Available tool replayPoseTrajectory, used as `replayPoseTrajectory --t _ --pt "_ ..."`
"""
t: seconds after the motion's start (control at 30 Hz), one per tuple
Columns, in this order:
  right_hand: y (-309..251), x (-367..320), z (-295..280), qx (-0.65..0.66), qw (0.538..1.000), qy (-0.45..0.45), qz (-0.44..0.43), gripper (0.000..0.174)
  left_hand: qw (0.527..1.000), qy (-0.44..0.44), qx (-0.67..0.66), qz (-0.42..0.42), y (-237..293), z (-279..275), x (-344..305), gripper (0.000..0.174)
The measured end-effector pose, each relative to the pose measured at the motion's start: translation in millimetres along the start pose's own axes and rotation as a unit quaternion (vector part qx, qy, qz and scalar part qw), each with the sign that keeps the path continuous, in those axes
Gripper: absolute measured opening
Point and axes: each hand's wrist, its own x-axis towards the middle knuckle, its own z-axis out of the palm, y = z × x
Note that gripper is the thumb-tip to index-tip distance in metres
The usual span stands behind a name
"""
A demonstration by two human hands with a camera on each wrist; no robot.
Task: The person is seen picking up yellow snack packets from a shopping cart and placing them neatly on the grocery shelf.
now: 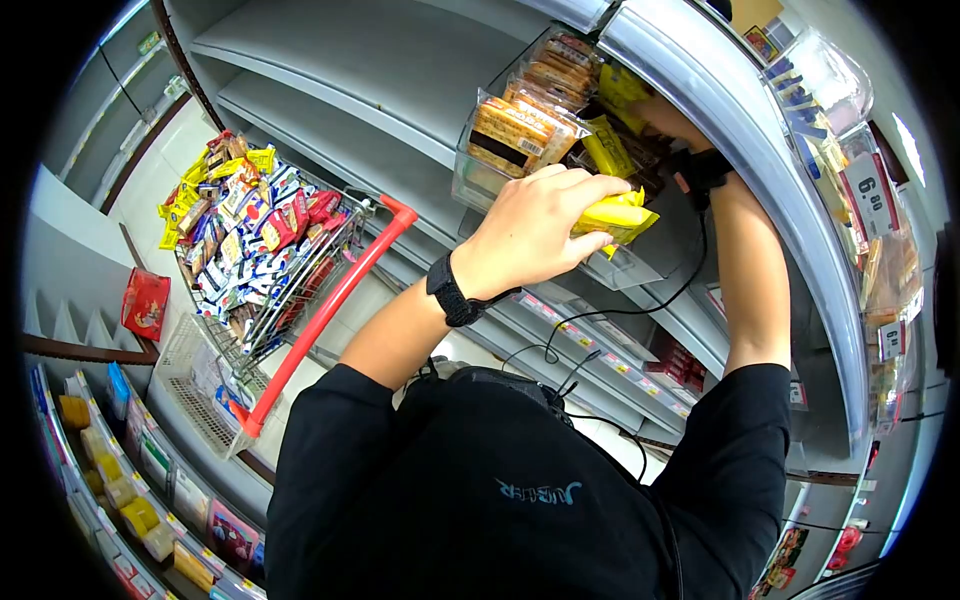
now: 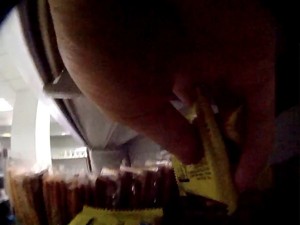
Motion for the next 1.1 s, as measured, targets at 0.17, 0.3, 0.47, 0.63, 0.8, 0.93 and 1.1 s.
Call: replayPoseTrajectory --t 0.17,0.3,0.47,0.63,0.8,0.93,1.1 --pt "8 3 -38 0.075 0.987 -0.04 0.133 0.061 1.0 0.003 0.002 -0.017 -2 -6 -4 0.047" --pt "11 10 -26 0.073 0.987 -0.041 0.137 0.061 1.0 0.004 0.009 -0.024 -4 -8 -6 0.047" --pt "11 19 -15 0.061 0.99 -0.041 0.118 0.061 1.0 0.007 0.005 -0.026 -6 -12 -8 0.046" --pt "-9 10 -37 0.091 0.984 -0.094 0.121 0.061 0.999 0.022 0.022 -0.015 -7 -15 -11 0.043" --pt "-59 -19 -37 0.163 0.914 -0.354 0.11 0.061 1.0 0.009 0.02 -0.012 1 -18 -3 0.046" --pt "-71 -28 -36 0.142 0.94 -0.302 0.077 0.055 1.0 0.007 0.018 0.008 3 -13 2 0.047" --pt "-53 -17 -64 0.08 0.979 -0.158 0.1 0.064 1.0 0.011 0.021 -0.003 5 -18 0 0.047"
